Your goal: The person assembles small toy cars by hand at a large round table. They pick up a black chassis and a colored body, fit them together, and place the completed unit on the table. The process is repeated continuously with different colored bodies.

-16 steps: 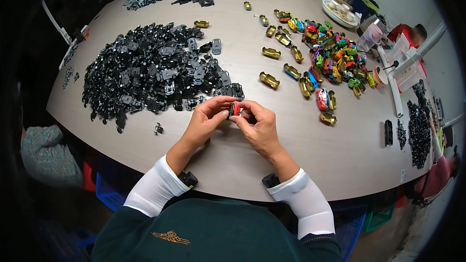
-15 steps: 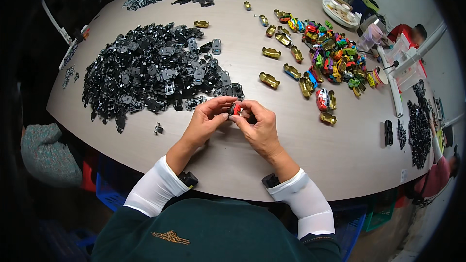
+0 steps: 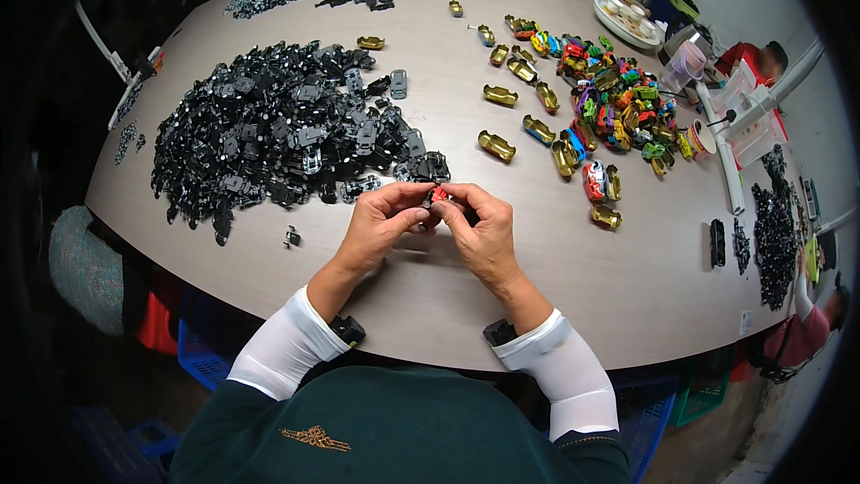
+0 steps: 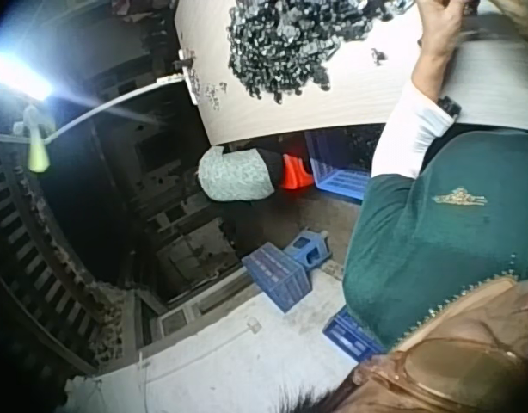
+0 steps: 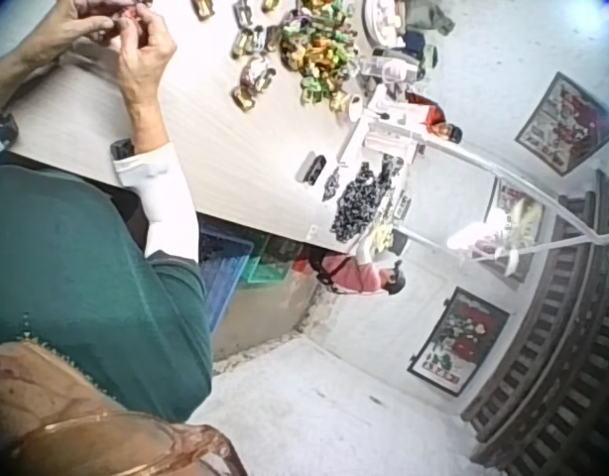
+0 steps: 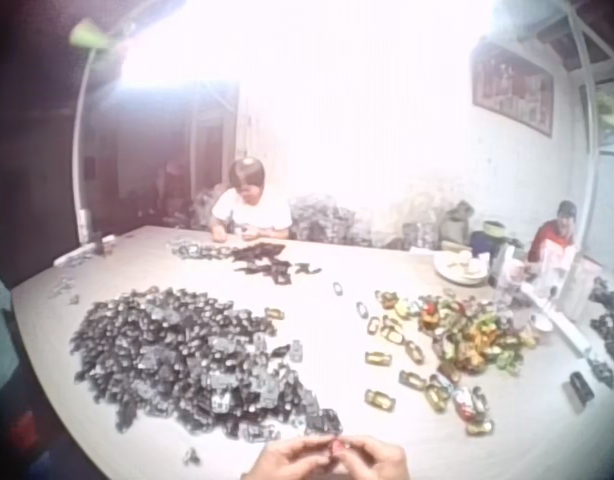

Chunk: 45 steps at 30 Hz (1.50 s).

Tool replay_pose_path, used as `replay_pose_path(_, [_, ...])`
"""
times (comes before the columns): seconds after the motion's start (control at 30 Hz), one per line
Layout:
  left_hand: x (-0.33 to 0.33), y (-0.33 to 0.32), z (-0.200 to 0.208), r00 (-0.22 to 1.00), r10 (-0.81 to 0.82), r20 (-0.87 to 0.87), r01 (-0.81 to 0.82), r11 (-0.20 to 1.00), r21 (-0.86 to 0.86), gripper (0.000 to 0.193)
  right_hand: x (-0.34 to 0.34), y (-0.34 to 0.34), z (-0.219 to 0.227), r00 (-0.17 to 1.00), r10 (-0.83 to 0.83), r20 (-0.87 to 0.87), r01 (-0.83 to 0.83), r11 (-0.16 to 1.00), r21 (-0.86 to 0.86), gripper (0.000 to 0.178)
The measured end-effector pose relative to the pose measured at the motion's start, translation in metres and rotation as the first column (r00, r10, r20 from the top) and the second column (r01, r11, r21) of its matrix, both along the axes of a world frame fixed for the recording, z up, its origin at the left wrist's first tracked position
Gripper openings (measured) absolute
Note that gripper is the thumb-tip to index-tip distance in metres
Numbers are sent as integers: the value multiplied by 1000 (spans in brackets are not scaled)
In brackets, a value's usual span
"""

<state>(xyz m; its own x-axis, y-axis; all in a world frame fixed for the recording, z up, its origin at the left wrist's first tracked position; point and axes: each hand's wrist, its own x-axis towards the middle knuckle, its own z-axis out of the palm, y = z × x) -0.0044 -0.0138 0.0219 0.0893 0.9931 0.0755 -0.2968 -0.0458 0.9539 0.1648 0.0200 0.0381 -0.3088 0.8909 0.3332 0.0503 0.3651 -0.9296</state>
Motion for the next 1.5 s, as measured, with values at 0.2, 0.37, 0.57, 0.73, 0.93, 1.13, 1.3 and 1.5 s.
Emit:
replay_pose_path(0.2, [2, -3, 0, 992, 82, -98, -78, 996, 51, 29, 2, 0, 0, 999, -2, 50, 0, 999, 52, 12])
replay_pose_path(0.37, [3, -2, -2, 968, 147, -204, -118, 982, 148, 28, 1, 0, -4, 996, -25, 89, 11, 987, 159, 10])
replay_pose_path(0.57, [0, -2, 0, 977, 89, -194, -76, 995, 71, 28, 0, -2, -3, 958, -117, 262, 25, 944, 330, 12])
replay_pose_path(0.73, [3, 0, -2, 977, 127, -172, -103, 984, 143, 29, -5, 3, -10, 987, -140, 82, 105, 938, 329, 16])
replay_pose_path(0.93, [-1, -1, 7, 997, 81, -3, -81, 989, -120, 29, -6, -3, -3, 984, -119, 130, 101, 986, 134, 22])
replay_pose_path(1.13, [-1, 1, -7, 994, 84, 68, -81, 995, -50, 25, -7, -2, -7, 994, -79, 70, 58, 962, 265, 20])
replay_pose_path(1.3, [0, 0, -12, 994, 109, 11, -109, 994, -16, 24, -5, 1, -12, 991, -72, 115, 34, 954, 298, 21])
replay_pose_path(1.5, [3, -1, -4, 990, 134, -38, -132, 990, 59, 25, -6, 1, -15, 997, -82, -1, 81, 984, 156, 20])
